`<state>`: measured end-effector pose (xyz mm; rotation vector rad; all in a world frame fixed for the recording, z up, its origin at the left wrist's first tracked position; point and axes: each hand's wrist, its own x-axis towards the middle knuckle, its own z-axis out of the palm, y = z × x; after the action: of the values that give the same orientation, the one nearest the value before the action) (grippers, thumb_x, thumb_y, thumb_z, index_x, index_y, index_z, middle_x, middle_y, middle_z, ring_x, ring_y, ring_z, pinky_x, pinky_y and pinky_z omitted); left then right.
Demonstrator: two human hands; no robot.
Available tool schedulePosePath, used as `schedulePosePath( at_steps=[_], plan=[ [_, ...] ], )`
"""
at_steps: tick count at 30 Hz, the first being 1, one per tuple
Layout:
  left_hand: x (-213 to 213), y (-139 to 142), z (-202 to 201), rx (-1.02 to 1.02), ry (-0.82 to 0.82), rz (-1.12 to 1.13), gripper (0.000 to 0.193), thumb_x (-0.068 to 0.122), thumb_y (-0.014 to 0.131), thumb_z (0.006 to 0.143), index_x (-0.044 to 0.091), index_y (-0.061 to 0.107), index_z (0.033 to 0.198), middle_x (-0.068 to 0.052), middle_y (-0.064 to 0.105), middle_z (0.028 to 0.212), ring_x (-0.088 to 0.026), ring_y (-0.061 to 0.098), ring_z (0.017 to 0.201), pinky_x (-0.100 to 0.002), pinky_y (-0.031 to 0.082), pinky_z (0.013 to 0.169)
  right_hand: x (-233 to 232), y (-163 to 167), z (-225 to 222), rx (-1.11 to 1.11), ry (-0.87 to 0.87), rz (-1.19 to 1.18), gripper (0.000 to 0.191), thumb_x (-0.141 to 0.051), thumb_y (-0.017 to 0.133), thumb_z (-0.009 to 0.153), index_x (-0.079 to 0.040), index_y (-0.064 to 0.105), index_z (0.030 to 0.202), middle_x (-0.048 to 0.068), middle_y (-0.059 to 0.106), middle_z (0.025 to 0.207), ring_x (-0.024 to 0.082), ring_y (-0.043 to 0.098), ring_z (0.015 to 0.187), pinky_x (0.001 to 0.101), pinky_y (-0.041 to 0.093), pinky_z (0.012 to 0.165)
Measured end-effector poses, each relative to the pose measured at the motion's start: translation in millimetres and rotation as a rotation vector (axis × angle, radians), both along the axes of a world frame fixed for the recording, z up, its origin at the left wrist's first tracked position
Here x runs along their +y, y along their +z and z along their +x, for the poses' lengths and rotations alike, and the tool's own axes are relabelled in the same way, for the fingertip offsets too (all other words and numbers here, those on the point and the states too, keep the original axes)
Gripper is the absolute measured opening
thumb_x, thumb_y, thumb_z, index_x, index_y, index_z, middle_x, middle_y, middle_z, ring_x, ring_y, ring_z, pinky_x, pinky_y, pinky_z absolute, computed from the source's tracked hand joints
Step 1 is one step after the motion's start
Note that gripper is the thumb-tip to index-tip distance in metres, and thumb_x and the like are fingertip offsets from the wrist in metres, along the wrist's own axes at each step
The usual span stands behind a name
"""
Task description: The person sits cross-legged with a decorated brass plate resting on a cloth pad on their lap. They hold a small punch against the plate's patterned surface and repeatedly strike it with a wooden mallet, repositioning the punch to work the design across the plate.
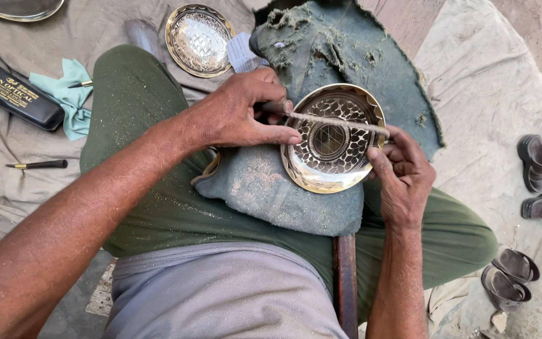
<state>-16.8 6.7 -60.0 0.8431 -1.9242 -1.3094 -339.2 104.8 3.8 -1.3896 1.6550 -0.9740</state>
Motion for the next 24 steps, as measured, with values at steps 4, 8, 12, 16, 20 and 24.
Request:
schedulePosePath(
  at_steps=[4,8,12,16,20,24],
  plan=[
    [-1.6,-5.2,0.6,-0.046,-0.014,-0.046,0.046,0.045,0.094,0.078,0.008,0.067,0.081,0.001,0.054,0.082,-0.014,0.052,0.085,-0.033,0.048,0.069,18.0,-12.0,-0.7,0.145,-0.1,-0.021,0.042,-0.008,0.078,0.102,0.008,0.065,0.139,0.013,0.074,0.096,0.013,0.067,0.074,0.0259,0.056,0.065],
    [-0.7,-1.1,-1.5,-0.047,0.001,0.016,0.046,0.045,0.095,0.075,0.009,0.068,0.085,0.002,0.055,0.086,-0.011,0.055,0.085,-0.03,0.049,0.067,32.0,-9.5,12.0,0.151,0.09,-0.133,0.068,-0.009,0.077,0.097,0.008,0.044,0.153,0.02,0.066,0.134,0.021,0.067,0.119,0.0346,0.058,0.105],
    [2.7,8.1,-2.9,-0.009,0.053,0.187,0.056,0.042,0.097,0.069,0.01,0.067,0.104,0.0,0.051,0.095,-0.011,0.051,0.079,-0.028,0.052,0.069,32.0,-4.5,25.2,0.013,0.044,-0.149,0.067,-0.012,0.075,0.101,0.006,0.042,0.157,0.022,0.061,0.146,0.024,0.063,0.133,0.0384,0.054,0.117],
    [7.2,24.6,-5.8,0.003,0.118,0.128,0.07,0.041,0.096,0.07,0.008,0.06,0.12,0.0,0.051,0.104,-0.009,0.052,0.081,-0.029,0.053,0.071,28.7,-2.7,33.9,-0.008,0.012,-0.17,0.068,-0.012,0.073,0.103,0.006,0.038,0.159,0.022,0.055,0.154,0.024,0.059,0.138,0.0374,0.051,0.12],
    [19.2,48.6,-4.3,-0.116,0.238,0.285,0.054,0.036,0.09,0.084,0.009,0.062,0.121,0.0,0.051,0.107,-0.009,0.053,0.084,-0.028,0.054,0.073,33.1,-1.2,36.4,0.059,0.013,-0.186,0.064,-0.006,0.069,0.104,0.005,0.038,0.159,0.022,0.056,0.153,0.025,0.059,0.138,0.037,0.051,0.12],
    [36.4,78.4,2.4,-0.141,0.203,-0.051,0.033,0.008,0.072,0.097,0.005,0.068,0.129,-0.006,0.053,0.102,-0.015,0.056,0.089,-0.03,0.053,0.078,50.4,3.8,22.5,0.019,-0.07,-0.147,0.054,0.002,0.056,0.108,0.001,0.039,0.159,0.019,0.068,0.135,0.019,0.067,0.117,0.0305,0.055,0.107]
  ],
)
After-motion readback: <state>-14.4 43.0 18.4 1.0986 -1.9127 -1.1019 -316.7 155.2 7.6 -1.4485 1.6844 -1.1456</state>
